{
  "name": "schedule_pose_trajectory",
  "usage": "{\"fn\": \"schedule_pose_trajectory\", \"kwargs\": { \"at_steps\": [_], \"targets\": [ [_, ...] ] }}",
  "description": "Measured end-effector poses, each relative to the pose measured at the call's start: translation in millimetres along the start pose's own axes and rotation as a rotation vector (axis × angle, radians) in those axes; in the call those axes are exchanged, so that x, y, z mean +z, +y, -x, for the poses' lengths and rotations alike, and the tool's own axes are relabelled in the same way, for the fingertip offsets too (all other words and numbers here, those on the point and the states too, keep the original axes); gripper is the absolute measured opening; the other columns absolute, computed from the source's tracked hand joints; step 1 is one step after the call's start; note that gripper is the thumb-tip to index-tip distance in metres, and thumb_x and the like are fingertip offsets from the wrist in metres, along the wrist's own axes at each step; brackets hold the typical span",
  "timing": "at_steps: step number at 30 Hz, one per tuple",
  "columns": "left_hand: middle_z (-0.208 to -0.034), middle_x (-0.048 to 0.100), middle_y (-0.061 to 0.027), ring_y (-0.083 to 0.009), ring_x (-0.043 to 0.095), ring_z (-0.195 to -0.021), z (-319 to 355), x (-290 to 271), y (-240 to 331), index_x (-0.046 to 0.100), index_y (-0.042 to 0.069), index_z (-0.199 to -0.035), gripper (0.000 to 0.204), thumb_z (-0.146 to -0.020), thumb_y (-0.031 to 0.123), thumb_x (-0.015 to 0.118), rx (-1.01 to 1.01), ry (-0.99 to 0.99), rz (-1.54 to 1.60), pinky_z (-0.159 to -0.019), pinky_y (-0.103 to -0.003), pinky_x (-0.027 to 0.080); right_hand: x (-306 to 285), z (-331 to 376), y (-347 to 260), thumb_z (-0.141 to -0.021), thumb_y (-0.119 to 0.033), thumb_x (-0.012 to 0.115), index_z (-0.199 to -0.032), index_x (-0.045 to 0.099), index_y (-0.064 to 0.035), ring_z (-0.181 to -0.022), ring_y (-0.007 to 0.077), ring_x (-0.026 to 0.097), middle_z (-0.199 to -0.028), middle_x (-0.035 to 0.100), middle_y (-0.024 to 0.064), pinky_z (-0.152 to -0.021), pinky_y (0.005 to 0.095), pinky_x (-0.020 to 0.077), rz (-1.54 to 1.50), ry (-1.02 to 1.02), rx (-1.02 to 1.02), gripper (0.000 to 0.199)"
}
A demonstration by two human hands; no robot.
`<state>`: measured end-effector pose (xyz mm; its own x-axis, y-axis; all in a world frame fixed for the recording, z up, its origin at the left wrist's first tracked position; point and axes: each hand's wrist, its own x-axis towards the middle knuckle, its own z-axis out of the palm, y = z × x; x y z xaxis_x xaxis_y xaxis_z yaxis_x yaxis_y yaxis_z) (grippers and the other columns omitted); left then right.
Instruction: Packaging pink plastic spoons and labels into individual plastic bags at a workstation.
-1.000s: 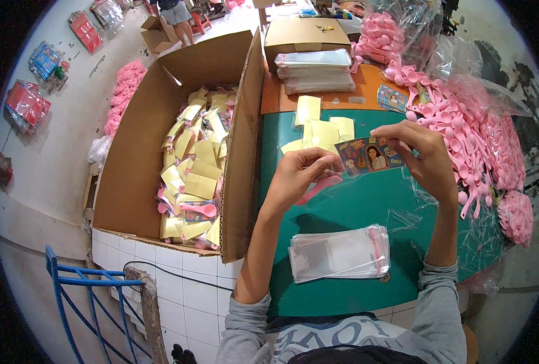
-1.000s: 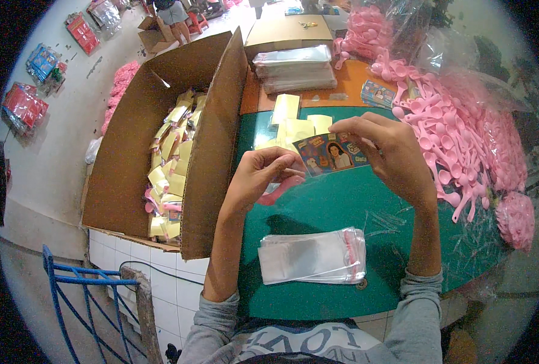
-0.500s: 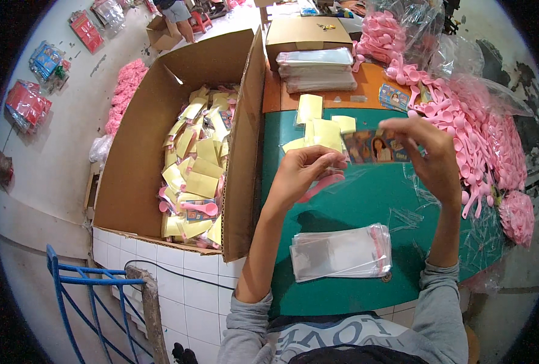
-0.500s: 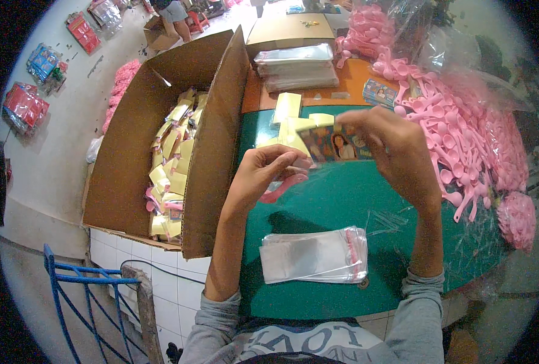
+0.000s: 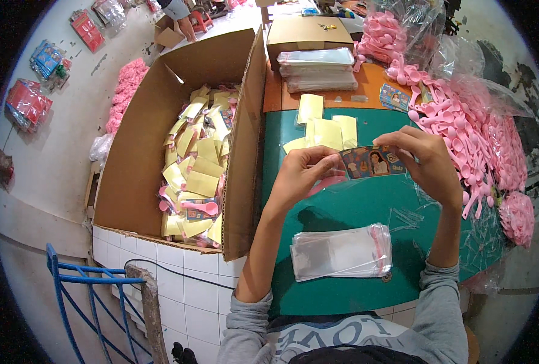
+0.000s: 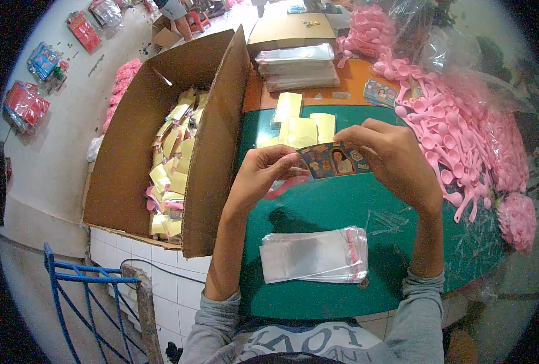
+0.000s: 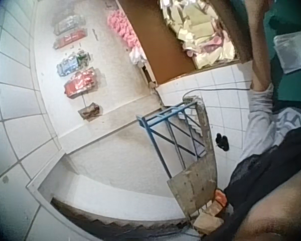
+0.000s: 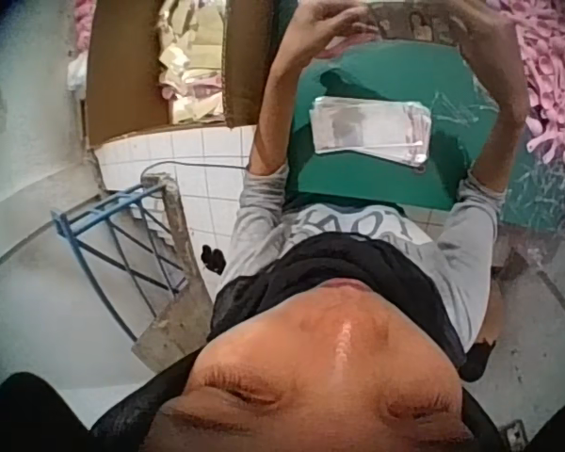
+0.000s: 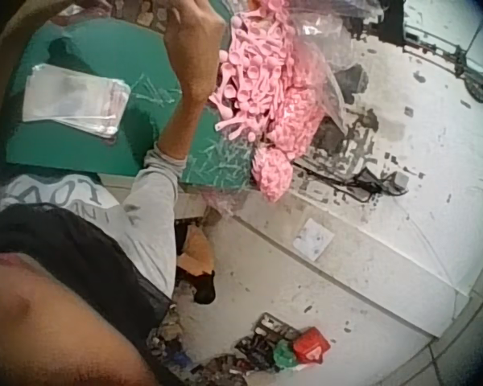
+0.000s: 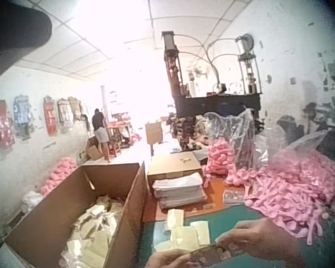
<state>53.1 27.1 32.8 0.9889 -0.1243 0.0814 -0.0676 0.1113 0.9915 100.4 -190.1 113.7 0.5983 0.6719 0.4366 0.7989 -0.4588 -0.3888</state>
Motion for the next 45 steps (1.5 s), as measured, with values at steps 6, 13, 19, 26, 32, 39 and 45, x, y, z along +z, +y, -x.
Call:
{"fn": "schedule_pose_trajectory", "kwargs": {
  "at_steps": [6,13,19,26,32,39,45],
  "targets": [
    [-0.085,0.063,-0.0113,-0.0154,0.063,-0.077,0,6,4,0.06,-0.007,-0.098,0.022,-0.087,0.012,0.054,0.008,0.009,-0.214,-0.069,-0.025,0.052,5,3,-5,-0.077,-0.005,0.058,-0.09,0.059,-0.0073,-0.069,0.0286,0.061,-0.076,0.059,0.0119,-0.059,0.0343,0.0477,0.032,-0.005,-0.041,0.013],
    [-0.087,0.065,-0.0108,-0.0134,0.062,-0.079,2,17,6,0.053,0.0,-0.115,0.034,-0.084,0.014,0.058,0.132,-0.08,-0.146,-0.069,-0.026,0.051,22,-5,-6,-0.076,-0.009,0.064,-0.087,0.049,-0.0023,-0.061,0.0278,0.059,-0.068,0.058,0.0123,-0.055,0.0314,0.0456,-0.296,-0.266,0.07,0.02],
    [-0.073,0.065,-0.017,-0.0294,0.065,-0.073,10,29,13,0.048,0.002,-0.108,0.043,-0.08,0.031,0.063,0.16,0.213,-0.647,-0.064,-0.032,0.049,41,-4,5,-0.071,-0.009,0.068,-0.074,0.056,-0.0008,-0.059,0.0148,0.057,-0.063,0.056,0.0091,-0.055,0.0298,0.0447,-0.365,-0.168,0.064,0.015],
    [-0.095,0.062,-0.0128,-0.0127,0.056,-0.091,47,-2,-5,0.036,0.009,-0.126,0.057,-0.078,0.009,0.067,-0.005,-0.08,-0.02,-0.072,-0.022,0.046,38,13,19,-0.072,-0.01,0.07,-0.085,0.061,0.0018,-0.067,0.0092,0.056,-0.069,0.06,0.0031,-0.06,0.0241,0.0445,-0.704,-0.309,0.516,0.02],
    [-0.091,0.063,-0.0129,-0.0114,0.058,-0.082,74,1,2,0.034,0.008,-0.128,0.06,-0.077,0.006,0.066,0.048,-0.005,-0.236,-0.07,-0.021,0.046,36,38,1,-0.072,-0.014,0.07,-0.09,0.062,0.0032,-0.062,0.0093,0.055,-0.072,0.062,0.004,-0.055,0.0233,0.0442,-0.872,-0.425,0.417,0.026],
    [-0.082,0.063,-0.0086,-0.0109,0.06,-0.078,97,8,4,0.034,0.007,-0.128,0.059,-0.078,0.003,0.064,0.021,-0.11,-0.103,-0.066,-0.024,0.052,42,59,-15,-0.071,-0.01,0.071,-0.07,0.057,0.0004,-0.058,0.0069,0.053,-0.065,0.06,0.003,-0.05,0.0222,0.0426,-0.819,-0.297,0.544,0.017],
    [-0.077,0.062,-0.0041,-0.0085,0.058,-0.074,104,15,2,0.041,0.007,-0.124,0.05,-0.08,0.006,0.063,-0.037,0.019,-0.189,-0.065,-0.021,0.049,52,73,-21,-0.074,-0.012,0.07,-0.07,0.055,-0.0017,-0.065,0.0064,0.053,-0.066,0.057,0.0013,-0.056,0.0222,0.0432,-0.728,-0.134,0.493,0.018]
  ]
}}
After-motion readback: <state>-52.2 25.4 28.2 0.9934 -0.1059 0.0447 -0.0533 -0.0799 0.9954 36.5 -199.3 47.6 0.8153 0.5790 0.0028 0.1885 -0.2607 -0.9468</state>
